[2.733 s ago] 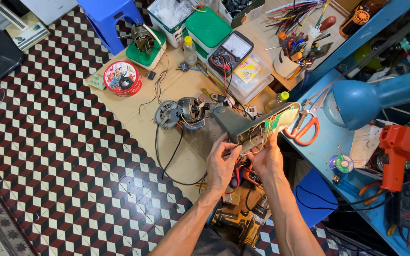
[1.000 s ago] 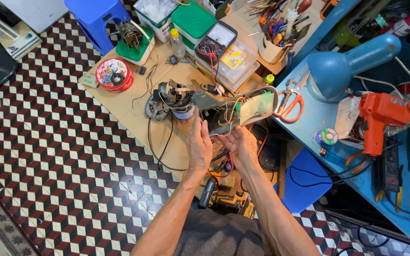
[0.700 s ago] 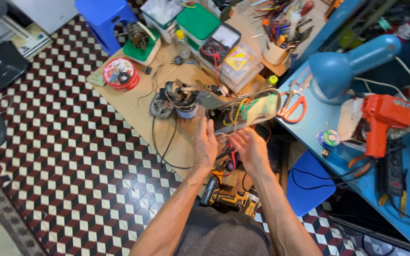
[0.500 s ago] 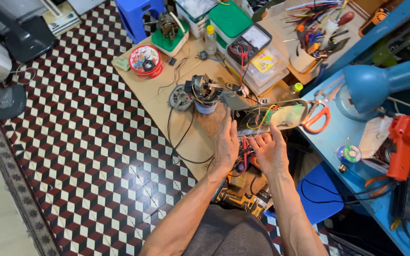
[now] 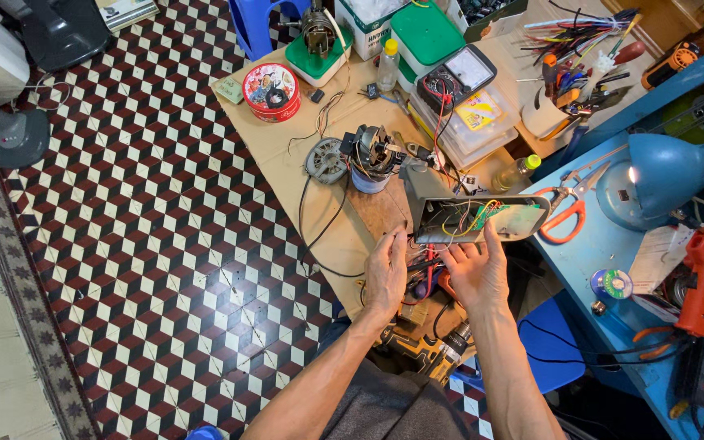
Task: The person uses a heat gun to apply heat to a circuit board inside a metal housing, then manipulates wires and components with their hands. They repeatedly reposition the board and wires while working under a desk lamp.
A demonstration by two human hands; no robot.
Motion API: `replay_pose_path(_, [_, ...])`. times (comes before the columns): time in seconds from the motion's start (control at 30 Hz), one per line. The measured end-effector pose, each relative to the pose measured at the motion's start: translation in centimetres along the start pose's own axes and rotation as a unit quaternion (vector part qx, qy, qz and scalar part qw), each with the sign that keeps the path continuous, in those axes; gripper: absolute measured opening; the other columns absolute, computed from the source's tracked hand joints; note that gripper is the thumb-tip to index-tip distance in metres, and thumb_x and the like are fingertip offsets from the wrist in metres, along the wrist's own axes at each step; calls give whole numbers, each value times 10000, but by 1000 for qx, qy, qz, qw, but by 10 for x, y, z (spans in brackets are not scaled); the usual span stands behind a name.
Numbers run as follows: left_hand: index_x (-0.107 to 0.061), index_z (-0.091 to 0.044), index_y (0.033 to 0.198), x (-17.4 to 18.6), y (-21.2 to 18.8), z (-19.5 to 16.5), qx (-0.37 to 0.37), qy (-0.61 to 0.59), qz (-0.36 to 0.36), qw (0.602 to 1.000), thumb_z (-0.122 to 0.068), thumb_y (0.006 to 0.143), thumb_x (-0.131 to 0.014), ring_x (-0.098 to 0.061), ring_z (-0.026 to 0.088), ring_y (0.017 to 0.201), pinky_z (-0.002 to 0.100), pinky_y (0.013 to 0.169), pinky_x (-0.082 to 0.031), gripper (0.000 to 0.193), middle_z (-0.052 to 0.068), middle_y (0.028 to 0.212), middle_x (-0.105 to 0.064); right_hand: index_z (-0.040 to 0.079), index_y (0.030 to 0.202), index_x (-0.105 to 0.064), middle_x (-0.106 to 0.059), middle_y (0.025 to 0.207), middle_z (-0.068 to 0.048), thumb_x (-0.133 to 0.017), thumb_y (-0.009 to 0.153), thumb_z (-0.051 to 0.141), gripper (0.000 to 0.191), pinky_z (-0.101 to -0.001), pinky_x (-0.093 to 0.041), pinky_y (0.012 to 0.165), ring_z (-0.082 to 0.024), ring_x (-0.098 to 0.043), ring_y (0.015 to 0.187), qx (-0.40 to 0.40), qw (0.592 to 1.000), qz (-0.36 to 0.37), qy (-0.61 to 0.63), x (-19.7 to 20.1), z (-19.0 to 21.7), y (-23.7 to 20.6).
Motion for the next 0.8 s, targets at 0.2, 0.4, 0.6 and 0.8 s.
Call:
replay_pose_path(0.2, [-696,-5,1231,12,0,-24,-67,-1,4,998,-269,1027,-588,-716,237,906,341,785,-542,351,138,1024,-737,56,1412,-432,-533,1380,-185,-772,838,424,762,-541,-438,1132,-348,-531,1322,-8,1000,-16,11,6,-10,-7])
replay_pose_path(0.4, [-765,-59,1195,13,-16,-58,-226,103,31,968,-165,960,-709,-573,222,737,358,693,-489,264,80,749,-624,64,1415,-456,-552,1357,-167,-741,851,482,757,-506,-450,1118,-333,-552,1286,-9,999,-10,35,9,-17,-10])
replay_pose_path(0.6, [-771,-74,1171,7,-20,-62,-212,102,60,970,-170,960,-715,-605,194,730,346,680,-505,239,66,774,-649,64,1424,-452,-554,1369,-168,-713,855,543,789,-496,-448,1109,-326,-559,1257,-6,999,-8,39,13,-18,-13])
replay_pose_path(0.8, [-750,-29,1207,16,-14,-49,-102,53,57,992,-205,1009,-635,-622,166,733,312,690,-511,289,93,846,-676,-12,1408,-438,-561,1370,-223,-694,850,573,847,-514,-471,1104,-358,-577,1271,-1,999,-5,37,16,-19,-13])
Point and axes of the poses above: each hand's wrist, its own y-axis towards the middle knuckle, its own x-axis out of the back of the hand, z = x × y, the point moved 4 cm from there along y, towards the middle knuckle
